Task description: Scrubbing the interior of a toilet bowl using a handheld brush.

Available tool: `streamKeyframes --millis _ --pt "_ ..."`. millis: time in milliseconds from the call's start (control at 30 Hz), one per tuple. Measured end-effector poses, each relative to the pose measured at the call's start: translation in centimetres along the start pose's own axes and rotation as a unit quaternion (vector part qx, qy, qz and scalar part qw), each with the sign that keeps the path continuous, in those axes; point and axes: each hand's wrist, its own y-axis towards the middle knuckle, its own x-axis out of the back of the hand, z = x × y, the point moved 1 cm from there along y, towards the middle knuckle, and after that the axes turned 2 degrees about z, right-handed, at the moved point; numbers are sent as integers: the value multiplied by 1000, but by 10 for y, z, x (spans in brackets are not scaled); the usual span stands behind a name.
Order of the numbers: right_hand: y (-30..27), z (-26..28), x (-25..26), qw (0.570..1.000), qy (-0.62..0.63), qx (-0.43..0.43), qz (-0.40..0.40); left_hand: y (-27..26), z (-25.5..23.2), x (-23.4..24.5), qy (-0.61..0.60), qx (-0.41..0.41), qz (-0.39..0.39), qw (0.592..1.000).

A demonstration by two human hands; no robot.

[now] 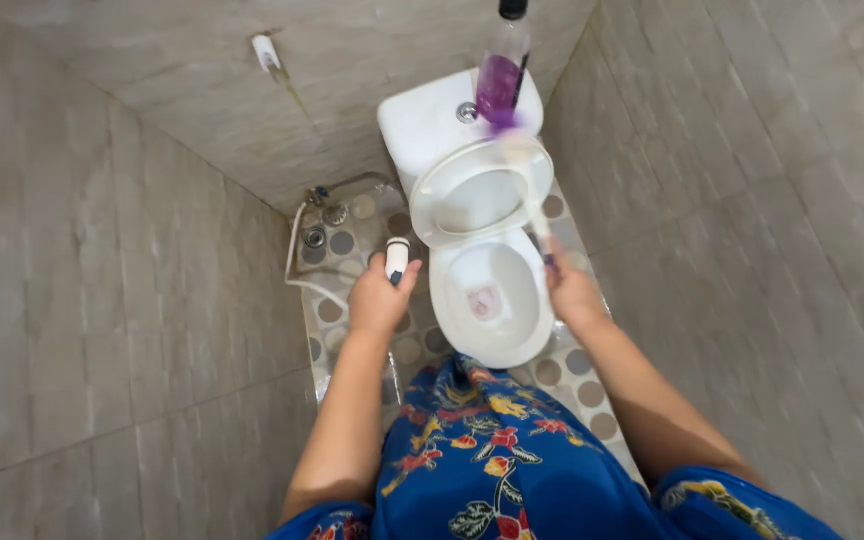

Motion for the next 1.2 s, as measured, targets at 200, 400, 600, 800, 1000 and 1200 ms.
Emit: streamKeyframes --millis 200,400,600,800,1000,1200 --pt "0 19 -36 998 70 6 -2 -5 14 -2 -16 -38 -29 999" --pt "-12 58 -32 996 -9 53 72 2 -13 5 -23 -22 1 1000" --pt "32 -23 -16 920 352 -172 16 15 -40 6 17 -54 36 998" --pt "-12 48 -14 989 136 61 17 27 -105 -4 8 -97 71 993" --pt "16 31 -4 879 400 -256 30 37 -134 -29 21 -136 93 986" --pt "6 8 -48 952 286 104 -41 43 -136 -64 56 -146 112 981"
